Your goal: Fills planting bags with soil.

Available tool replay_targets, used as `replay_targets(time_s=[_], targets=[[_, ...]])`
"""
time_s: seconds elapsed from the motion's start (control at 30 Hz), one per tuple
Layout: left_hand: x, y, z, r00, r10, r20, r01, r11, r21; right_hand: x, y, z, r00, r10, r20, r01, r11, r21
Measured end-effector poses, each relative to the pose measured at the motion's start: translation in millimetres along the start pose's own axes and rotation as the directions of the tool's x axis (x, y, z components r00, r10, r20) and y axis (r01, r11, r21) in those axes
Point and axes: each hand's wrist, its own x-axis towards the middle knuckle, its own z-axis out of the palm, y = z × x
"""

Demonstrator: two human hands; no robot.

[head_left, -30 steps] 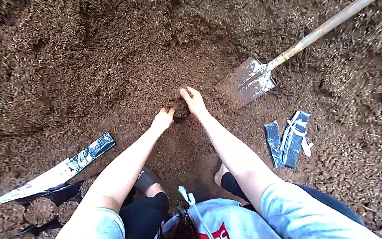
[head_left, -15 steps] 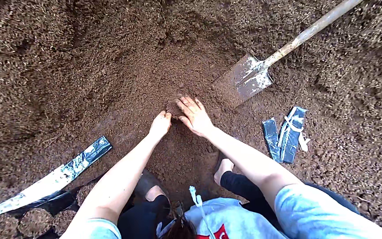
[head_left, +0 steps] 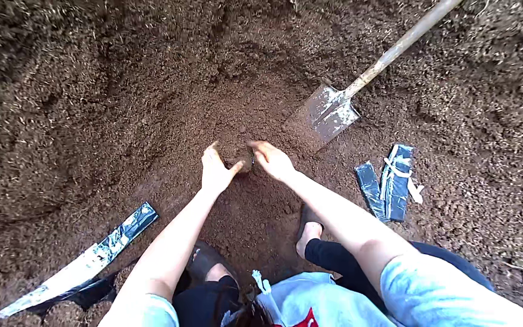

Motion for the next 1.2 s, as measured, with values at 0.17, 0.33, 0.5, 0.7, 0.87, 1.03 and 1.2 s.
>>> replay_targets(time_s=[0.17,0.33,0.5,0.7,0.87,1.03,1.2], targets=[[18.7,-9.5,25.0,0.923,0.38,0.069,-0.38,0.925,-0.003,-9.6,2.9,27.7,0.998,0.048,0.044,-0.047,0.999,-0.016],[0.3,-13.9,-12.1,0.999,-0.037,0.013,0.037,0.999,-0.022,-17.2,14.0,27.3,0.993,-0.119,-0.004,0.118,0.988,-0.104],[0.0,-17.0,1.8,0.855,-0.304,0.419,0.312,0.949,0.051,-9.8,-4.5,35.6,0.961,-0.062,0.268,0.14,0.949,-0.281],[-7.3,12.2,-6.1,0.921,-0.26,0.291,0.231,0.964,0.129,4.8,-25.6,27.8,0.941,0.041,0.336,0.109,0.903,-0.415],[12.0,-1.5,-20.8,0.839,-0.403,0.364,0.433,0.902,0.0,23.0,-8.8,-23.3,0.984,-0.025,0.177,0.05,0.988,-0.143],[26.6,15.9,-9.1,0.664,-0.527,0.53,0.683,0.716,-0.144,37.6,16.9,-11.8,0.827,0.361,0.431,-0.433,0.898,0.079],[28.0,10.9,6.2,0.761,-0.46,0.457,0.585,0.792,-0.177,44.2,21.8,2.2,0.892,0.225,0.391,-0.262,0.964,0.042]])
